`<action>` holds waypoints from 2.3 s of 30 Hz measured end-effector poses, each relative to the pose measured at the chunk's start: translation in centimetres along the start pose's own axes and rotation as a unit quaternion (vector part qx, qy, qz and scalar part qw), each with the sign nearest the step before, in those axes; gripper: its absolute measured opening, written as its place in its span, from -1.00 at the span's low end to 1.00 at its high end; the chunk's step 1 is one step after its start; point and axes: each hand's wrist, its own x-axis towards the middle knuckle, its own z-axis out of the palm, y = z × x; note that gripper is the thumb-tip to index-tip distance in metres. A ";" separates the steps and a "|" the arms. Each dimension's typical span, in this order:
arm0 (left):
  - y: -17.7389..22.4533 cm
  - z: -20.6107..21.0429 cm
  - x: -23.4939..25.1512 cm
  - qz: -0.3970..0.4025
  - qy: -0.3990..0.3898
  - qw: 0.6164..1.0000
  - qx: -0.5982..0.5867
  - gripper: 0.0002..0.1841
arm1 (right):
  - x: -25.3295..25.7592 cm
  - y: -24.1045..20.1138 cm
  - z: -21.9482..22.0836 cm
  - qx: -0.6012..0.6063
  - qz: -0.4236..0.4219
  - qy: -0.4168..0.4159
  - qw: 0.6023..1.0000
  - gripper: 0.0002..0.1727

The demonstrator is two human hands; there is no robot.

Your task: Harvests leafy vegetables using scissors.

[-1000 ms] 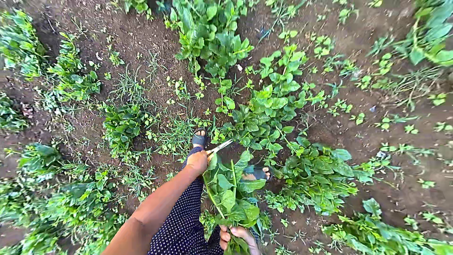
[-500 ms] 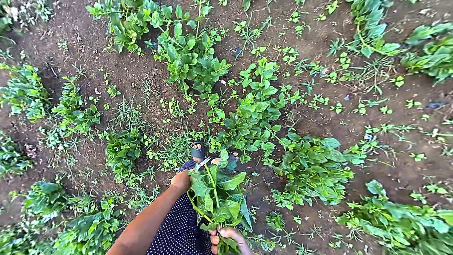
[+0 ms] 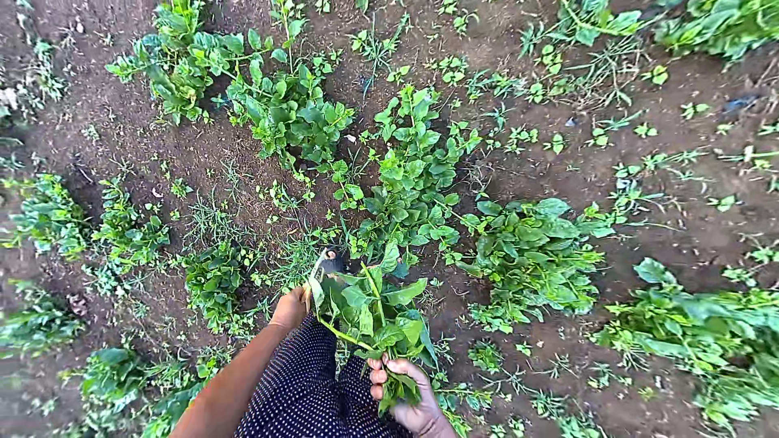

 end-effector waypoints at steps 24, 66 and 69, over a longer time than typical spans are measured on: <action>16.1 -25.8 13.2 0.020 0.112 0.990 0.089 -0.50 | 5.2 -13.1 7.4 0.212 -0.343 -0.193 0.894 -0.74; 44.3 -14.4 31.5 0.491 0.254 0.830 0.076 -0.65 | 25.8 -34.0 3.9 0.302 -0.396 -0.183 0.848 -0.73; 39.2 -8.3 26.9 0.600 0.225 0.767 0.031 -0.86 | 26.7 -33.5 4.6 0.254 -0.389 -0.121 0.877 -0.72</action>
